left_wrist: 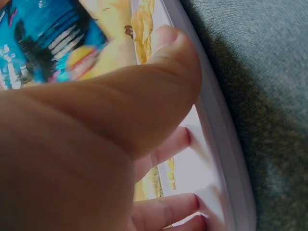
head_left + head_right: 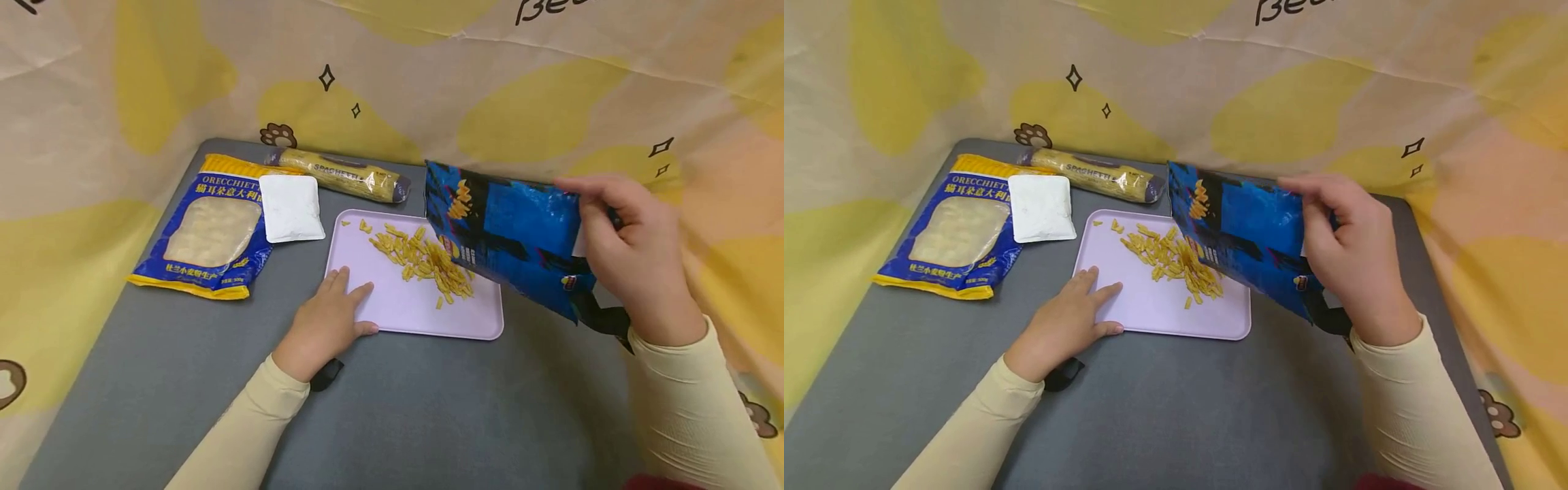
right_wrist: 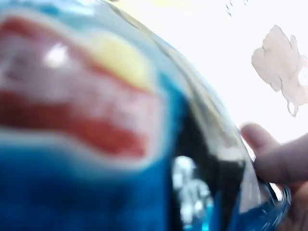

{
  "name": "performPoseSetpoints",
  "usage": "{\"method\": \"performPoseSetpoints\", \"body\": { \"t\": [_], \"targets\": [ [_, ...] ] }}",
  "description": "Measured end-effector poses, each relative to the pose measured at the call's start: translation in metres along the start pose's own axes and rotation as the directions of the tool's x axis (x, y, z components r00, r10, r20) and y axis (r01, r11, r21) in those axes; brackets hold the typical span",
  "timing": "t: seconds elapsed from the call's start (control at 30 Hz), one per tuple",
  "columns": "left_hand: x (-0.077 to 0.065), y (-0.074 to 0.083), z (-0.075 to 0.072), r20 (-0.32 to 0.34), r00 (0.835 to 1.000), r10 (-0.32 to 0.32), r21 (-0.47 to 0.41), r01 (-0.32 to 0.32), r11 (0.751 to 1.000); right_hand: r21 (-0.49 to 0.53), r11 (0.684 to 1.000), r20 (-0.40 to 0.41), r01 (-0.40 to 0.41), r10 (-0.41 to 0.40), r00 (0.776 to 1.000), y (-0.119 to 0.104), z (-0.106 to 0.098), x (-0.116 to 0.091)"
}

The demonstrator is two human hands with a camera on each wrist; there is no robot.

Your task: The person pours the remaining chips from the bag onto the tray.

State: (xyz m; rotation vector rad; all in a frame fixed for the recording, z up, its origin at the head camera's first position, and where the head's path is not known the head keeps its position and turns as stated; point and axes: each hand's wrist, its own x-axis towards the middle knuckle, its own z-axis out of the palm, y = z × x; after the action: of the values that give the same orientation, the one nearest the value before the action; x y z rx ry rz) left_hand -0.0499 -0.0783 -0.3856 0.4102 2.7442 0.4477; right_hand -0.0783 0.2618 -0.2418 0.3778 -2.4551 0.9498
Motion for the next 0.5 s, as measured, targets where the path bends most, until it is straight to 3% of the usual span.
{"method": "performPoseSetpoints", "body": {
  "t": [0.27,0.5],
  "targets": [
    [0.0017,-0.0014,0.0007,0.005,1.000,-0.001,0.000,0.001,1.000,-0.069,0.997,0.062,0.033,-0.028,0.998,0.0010,-0.0043,-0.0034],
    [0.0015,-0.0016,0.0004,0.002,1.000,0.005,0.000,-0.005,1.000,-0.059,0.998,0.074,0.036,-0.032,0.997,0.0021,-0.0034,-0.0069]
  ]
}}
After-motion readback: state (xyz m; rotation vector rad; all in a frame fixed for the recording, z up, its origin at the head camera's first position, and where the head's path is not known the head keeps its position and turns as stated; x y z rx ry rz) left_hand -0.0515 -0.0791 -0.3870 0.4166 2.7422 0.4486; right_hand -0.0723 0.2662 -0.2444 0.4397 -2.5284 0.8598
